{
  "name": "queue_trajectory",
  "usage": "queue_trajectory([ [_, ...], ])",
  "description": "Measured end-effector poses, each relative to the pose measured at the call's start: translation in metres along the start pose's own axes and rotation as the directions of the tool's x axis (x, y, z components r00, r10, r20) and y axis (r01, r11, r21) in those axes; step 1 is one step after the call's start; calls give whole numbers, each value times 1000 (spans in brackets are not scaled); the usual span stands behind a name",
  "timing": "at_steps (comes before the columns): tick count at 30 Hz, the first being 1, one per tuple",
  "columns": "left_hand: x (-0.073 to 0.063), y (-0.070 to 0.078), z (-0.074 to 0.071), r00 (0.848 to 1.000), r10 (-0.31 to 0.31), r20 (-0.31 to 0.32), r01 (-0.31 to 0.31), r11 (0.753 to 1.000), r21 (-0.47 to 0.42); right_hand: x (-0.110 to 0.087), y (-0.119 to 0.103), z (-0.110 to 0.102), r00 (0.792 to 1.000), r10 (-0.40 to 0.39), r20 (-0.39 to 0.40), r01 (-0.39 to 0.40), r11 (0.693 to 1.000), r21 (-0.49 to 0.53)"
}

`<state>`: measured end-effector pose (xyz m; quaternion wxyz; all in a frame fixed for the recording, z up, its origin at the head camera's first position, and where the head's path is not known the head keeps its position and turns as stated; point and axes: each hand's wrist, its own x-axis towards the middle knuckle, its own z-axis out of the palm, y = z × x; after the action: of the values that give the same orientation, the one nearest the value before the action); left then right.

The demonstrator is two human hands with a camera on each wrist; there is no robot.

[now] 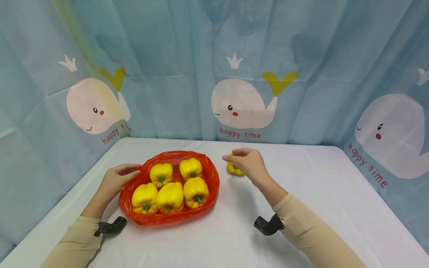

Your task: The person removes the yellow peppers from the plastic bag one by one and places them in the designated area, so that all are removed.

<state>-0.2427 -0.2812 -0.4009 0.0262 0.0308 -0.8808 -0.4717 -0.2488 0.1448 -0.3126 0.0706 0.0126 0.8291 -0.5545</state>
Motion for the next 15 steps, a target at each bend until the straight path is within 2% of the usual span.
queue_trajectory([
  [10,-1,1,0,1000,11,-4,-11,1000,1,-24,5,45,995,-85,61,83,996,27],
  [15,-1,1,0,1000,7,0,-7,1000,-3,-29,8,66,993,-109,53,109,994,3],
])
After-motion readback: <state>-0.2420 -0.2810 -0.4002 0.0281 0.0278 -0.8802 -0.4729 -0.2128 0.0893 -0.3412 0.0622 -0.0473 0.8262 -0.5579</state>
